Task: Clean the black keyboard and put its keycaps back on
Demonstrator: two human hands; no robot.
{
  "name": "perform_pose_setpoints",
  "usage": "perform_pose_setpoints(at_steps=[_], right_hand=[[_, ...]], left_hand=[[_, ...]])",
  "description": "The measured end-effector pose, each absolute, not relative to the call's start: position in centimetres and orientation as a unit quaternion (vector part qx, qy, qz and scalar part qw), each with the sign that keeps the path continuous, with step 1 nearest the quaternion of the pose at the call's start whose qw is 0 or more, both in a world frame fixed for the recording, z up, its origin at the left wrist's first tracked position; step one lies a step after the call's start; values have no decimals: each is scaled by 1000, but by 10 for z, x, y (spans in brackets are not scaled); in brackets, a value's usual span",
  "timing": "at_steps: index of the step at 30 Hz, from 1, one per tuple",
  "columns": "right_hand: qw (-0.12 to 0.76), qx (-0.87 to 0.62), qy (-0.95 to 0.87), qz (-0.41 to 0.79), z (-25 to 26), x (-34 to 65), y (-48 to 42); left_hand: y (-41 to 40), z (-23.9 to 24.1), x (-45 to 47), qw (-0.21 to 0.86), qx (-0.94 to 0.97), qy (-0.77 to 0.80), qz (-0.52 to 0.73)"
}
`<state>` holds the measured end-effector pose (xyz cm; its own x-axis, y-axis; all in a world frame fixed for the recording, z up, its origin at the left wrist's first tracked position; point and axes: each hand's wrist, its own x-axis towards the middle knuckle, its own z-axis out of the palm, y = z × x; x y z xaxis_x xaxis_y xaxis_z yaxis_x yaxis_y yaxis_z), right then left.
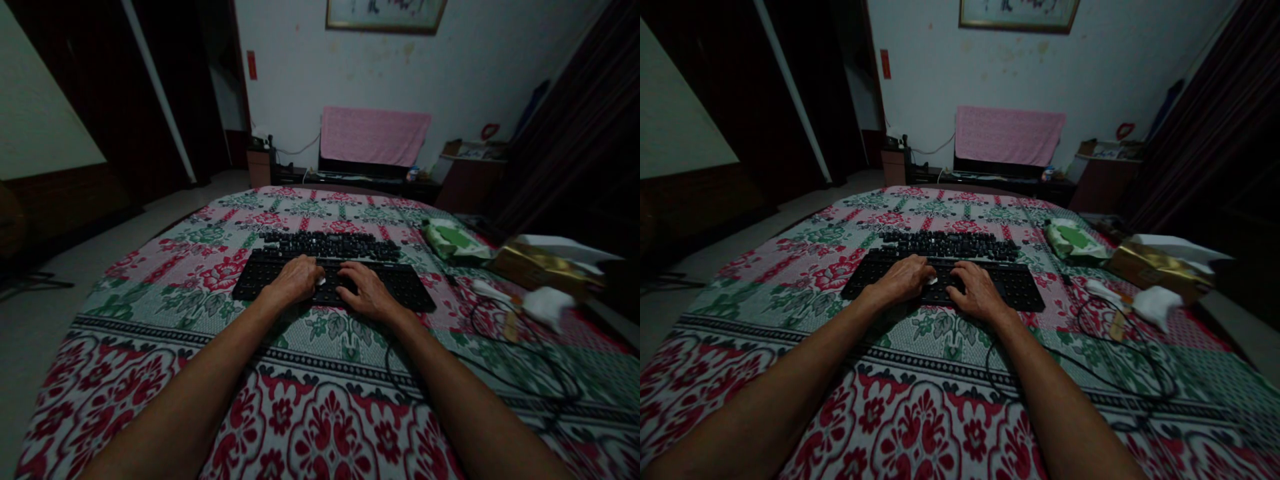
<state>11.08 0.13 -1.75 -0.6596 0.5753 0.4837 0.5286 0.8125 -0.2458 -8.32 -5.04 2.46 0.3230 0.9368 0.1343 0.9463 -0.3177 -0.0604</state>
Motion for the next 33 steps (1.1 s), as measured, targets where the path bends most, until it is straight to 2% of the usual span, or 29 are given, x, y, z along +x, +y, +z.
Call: perform_pose_setpoints(at_steps=[33], right_hand=[[283,-300,-910,47,-17,111,1]], left_hand=[[-54,29,-88,47,-827,-561,-7]])
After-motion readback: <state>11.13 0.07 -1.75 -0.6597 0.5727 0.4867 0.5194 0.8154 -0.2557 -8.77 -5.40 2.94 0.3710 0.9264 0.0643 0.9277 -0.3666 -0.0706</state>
